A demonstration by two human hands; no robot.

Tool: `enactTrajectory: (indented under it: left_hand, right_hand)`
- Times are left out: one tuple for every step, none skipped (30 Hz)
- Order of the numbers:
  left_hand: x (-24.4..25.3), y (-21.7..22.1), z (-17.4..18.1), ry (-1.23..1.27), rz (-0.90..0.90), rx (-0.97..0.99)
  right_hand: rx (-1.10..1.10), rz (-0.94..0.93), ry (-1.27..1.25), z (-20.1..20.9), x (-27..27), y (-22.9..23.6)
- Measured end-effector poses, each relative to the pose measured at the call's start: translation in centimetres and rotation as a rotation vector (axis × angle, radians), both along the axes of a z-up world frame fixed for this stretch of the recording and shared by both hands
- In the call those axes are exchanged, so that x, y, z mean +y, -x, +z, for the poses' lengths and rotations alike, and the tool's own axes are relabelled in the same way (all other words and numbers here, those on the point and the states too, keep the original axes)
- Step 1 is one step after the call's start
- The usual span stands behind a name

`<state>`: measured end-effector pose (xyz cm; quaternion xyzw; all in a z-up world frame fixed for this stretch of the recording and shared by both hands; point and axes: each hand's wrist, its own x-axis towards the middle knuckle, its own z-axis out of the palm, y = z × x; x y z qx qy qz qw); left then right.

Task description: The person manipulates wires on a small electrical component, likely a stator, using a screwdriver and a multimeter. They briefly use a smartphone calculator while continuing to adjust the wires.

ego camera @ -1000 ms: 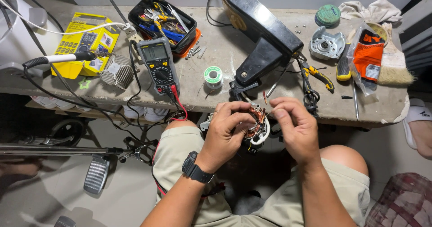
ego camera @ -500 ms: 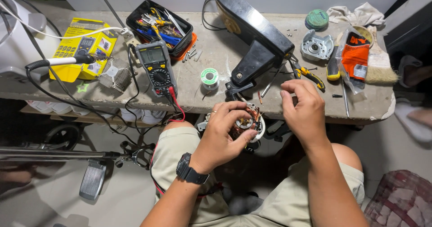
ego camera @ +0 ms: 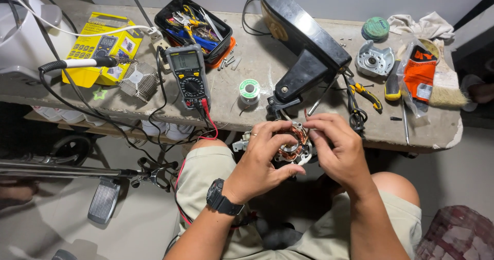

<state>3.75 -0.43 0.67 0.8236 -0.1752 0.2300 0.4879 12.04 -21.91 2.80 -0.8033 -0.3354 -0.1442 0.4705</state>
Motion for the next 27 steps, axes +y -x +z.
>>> enactTrajectory:
  left_hand:
    - [0.0,0.0,-0.1,0.001,0.005,0.0]
    - [0.0,-0.1,-0.2,0.008,0.003,0.005]
    - [-0.1,-0.1,-0.3,0.016,0.0,0.011]
    - [0.0,-0.1,-0.3,0.016,0.004,0.013]
    - [0.0,-0.1,-0.4,0.02,0.002,0.014]
    - [0.0,-0.1,-0.4,0.023,-0.001,0.014]
    - [0.0,-0.1,-0.4,0.024,-0.002,0.017]
    - [0.0,-0.1,-0.4,0.028,0.0,0.021]
    - [0.0,-0.1,-0.4,0.033,0.002,0.025]
    - [-0.1,-0.2,-0.4,0.033,0.0,0.027]
    - [-0.1,-0.2,-0.4,0.038,0.002,0.03]
    - [-0.1,-0.2,-0.4,0.042,0.004,0.034]
    - [-0.1,-0.2,-0.4,0.041,0.006,0.034]
    - [-0.1,-0.2,-0.5,0.042,0.009,0.036]
    - [-0.1,-0.2,-0.5,0.042,0.012,0.038]
    - [-0.1,-0.2,-0.6,0.041,0.014,0.038]
    - [-0.1,-0.2,-0.6,0.046,0.01,0.039]
    - [-0.2,-0.2,-0.7,0.051,0.006,0.04]
    - [-0.2,-0.2,-0.7,0.05,0.006,0.039]
    - [-0.2,-0.2,-0.7,0.049,0.006,0.037]
    - [-0.2,-0.2,-0.7,0.049,0.005,0.034]
    - [-0.2,-0.2,-0.7,0.048,0.005,0.034]
    - [-0.2,-0.2,-0.7,0.05,0.007,0.033]
    - [-0.2,-0.2,-0.7,0.051,0.009,0.031]
    - [-0.2,-0.2,-0.6,0.05,0.009,0.031]
    - [-0.2,-0.2,-0.6,0.051,0.01,0.033]
    - [-0.2,-0.2,-0.6,0.053,0.011,0.035]
  right_hand:
    - [0.0,0.005,0.001,0.2,-0.3,0.0]
    - [0.011,-0.001,0.004,0.3,-0.7,0.0]
    - [0.023,-0.009,0.007,0.5,-1.0,0.1]
    - [0.025,-0.005,0.007,0.5,-1.1,0.1]
    - [0.046,-0.004,-0.004,0.4,-1.3,0.1]
    - [0.068,-0.003,-0.016,0.4,-1.5,0.2]
    - [0.07,-0.004,-0.015,0.2,-1.5,0.1]
    - [0.079,-0.004,-0.017,0.0,-1.6,0.0]
    - [0.086,-0.004,-0.019,-0.1,-1.7,-0.1]
    - [0.088,-0.006,-0.019,-0.2,-1.7,-0.1]
    - [0.097,0.0,-0.022,-0.2,-1.7,-0.2]
    - [0.106,0.005,-0.026,-0.3,-1.7,-0.2]
    - [0.106,0.006,-0.026,-0.4,-1.9,-0.3]
    - [0.122,0.018,-0.032,-0.5,-2.0,-0.3]
    - [0.138,0.031,-0.039,-0.6,-2.1,-0.3]
    - [0.139,0.032,-0.04,-0.4,-2.1,-0.3]
    - [0.155,0.053,-0.056,-0.3,-2.0,-0.2]
    - [0.17,0.073,-0.073,-0.1,-2.0,-0.2]
    - [0.17,0.074,-0.074,-0.4,-2.1,-0.3]
    - [0.176,0.079,-0.078,-0.7,-2.3,-0.4]
    - [0.182,0.083,-0.082,-1.0,-2.4,-0.4]
    - [0.182,0.083,-0.082,-1.1,-2.5,-0.4]
    - [0.193,0.086,-0.089,-1.2,-2.5,-0.5]
    - [0.204,0.089,-0.096,-1.3,-2.5,-0.5]
    - [0.204,0.089,-0.096,-1.1,-2.6,-0.4]
    - [0.162,0.087,-0.082,-0.9,-2.6,-0.4]
    - [0.121,0.085,-0.066,-0.7,-2.6,-0.4]
